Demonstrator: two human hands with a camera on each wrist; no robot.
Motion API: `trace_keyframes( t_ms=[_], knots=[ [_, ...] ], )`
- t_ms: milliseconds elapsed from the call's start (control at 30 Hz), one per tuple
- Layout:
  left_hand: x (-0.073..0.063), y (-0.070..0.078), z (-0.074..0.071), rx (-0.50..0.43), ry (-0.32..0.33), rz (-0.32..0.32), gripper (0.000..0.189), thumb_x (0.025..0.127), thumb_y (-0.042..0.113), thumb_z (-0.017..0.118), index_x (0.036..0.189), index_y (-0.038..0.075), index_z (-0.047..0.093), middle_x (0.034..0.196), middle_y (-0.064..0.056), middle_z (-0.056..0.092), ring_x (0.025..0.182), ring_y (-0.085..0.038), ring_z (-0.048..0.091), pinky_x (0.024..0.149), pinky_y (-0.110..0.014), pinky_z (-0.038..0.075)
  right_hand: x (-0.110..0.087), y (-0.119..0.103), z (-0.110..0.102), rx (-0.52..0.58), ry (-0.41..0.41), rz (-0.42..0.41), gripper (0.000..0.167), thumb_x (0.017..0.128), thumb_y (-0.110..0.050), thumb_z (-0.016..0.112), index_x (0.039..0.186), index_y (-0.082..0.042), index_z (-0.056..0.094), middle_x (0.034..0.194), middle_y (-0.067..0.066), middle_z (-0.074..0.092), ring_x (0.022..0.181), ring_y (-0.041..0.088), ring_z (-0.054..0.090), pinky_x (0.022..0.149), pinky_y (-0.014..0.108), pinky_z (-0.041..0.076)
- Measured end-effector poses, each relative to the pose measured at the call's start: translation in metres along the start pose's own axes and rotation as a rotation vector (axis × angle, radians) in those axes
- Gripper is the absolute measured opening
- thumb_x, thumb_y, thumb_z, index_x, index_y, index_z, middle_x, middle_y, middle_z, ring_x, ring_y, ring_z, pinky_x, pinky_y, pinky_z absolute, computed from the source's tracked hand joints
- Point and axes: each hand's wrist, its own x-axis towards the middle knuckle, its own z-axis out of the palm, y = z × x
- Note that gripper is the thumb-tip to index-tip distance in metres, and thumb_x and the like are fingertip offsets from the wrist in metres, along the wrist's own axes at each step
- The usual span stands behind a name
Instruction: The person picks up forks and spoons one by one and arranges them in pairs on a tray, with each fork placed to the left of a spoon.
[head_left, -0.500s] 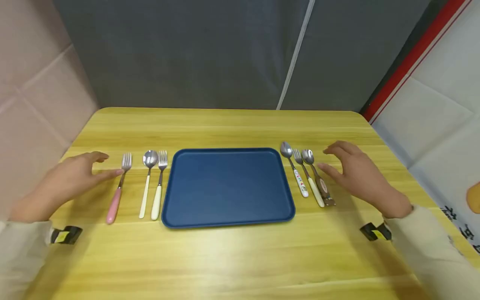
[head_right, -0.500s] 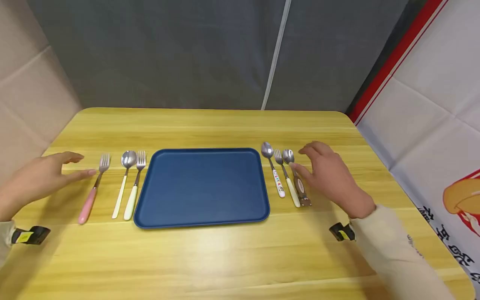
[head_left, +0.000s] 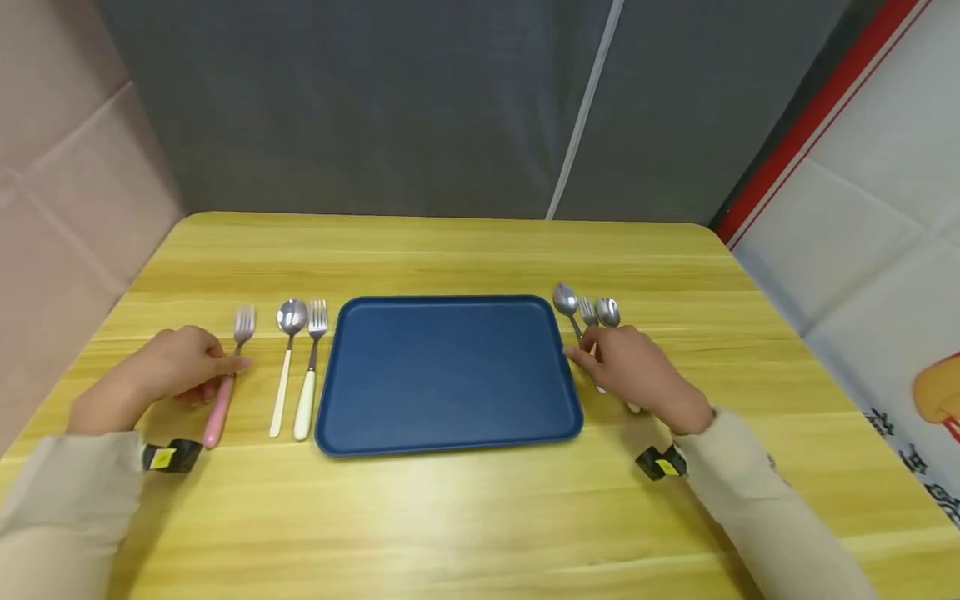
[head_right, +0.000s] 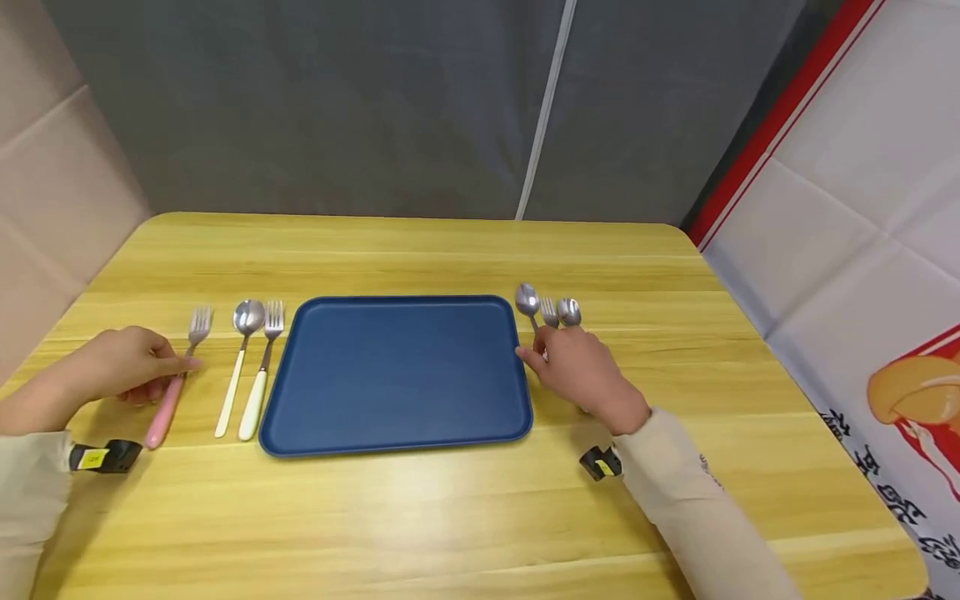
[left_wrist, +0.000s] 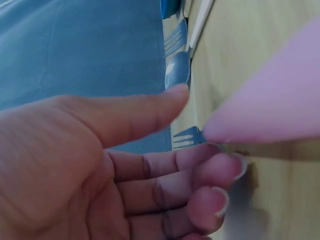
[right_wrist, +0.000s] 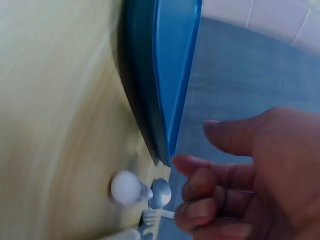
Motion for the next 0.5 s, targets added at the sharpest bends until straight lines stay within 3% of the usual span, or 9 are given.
trace_keyframes(
  t_ms=[233, 367, 500],
  knots=[
    [0.001, 0.003, 0.005, -0.027, -0.048, -0.016, 0.04, 0.096, 0.03, 0.056, 0.064, 0.007, 0.06, 0.055, -0.001, 0.055, 0.046, -0.014, 0.051, 0.048, -0.03, 0.044, 0.004, -0.001, 0.009, 0.012, -0.057, 0.009, 0.025, 0.093, -0.027, 0.064, 0.076, -0.008, 0.066, 0.052, -0.005, 0.048, 0.045, 0.01, 0.042, 0.047, 0.029, 0.035],
    [0.002, 0.005, 0.008, -0.018, -0.033, 0.004, 0.037, 0.097, 0.024, 0.053, 0.065, 0.007, 0.056, 0.054, 0.0, 0.053, 0.045, -0.013, 0.051, 0.045, -0.029, 0.042, 0.006, -0.005, 0.011, 0.0, -0.077, 0.045, 0.023, 0.093, -0.027, 0.064, 0.079, -0.009, 0.067, 0.055, -0.004, 0.051, 0.047, 0.012, 0.044, 0.047, 0.029, 0.036],
    [0.0, 0.009, 0.011, -0.006, -0.022, 0.002, 0.034, 0.097, 0.022, 0.05, 0.068, 0.006, 0.052, 0.054, -0.001, 0.052, 0.045, -0.014, 0.049, 0.046, -0.029, 0.041, 0.007, -0.01, 0.012, -0.03, -0.076, 0.062, 0.028, 0.093, -0.025, 0.064, 0.07, -0.011, 0.06, 0.054, -0.002, 0.047, 0.047, 0.013, 0.043, 0.045, 0.029, 0.034]
  ],
)
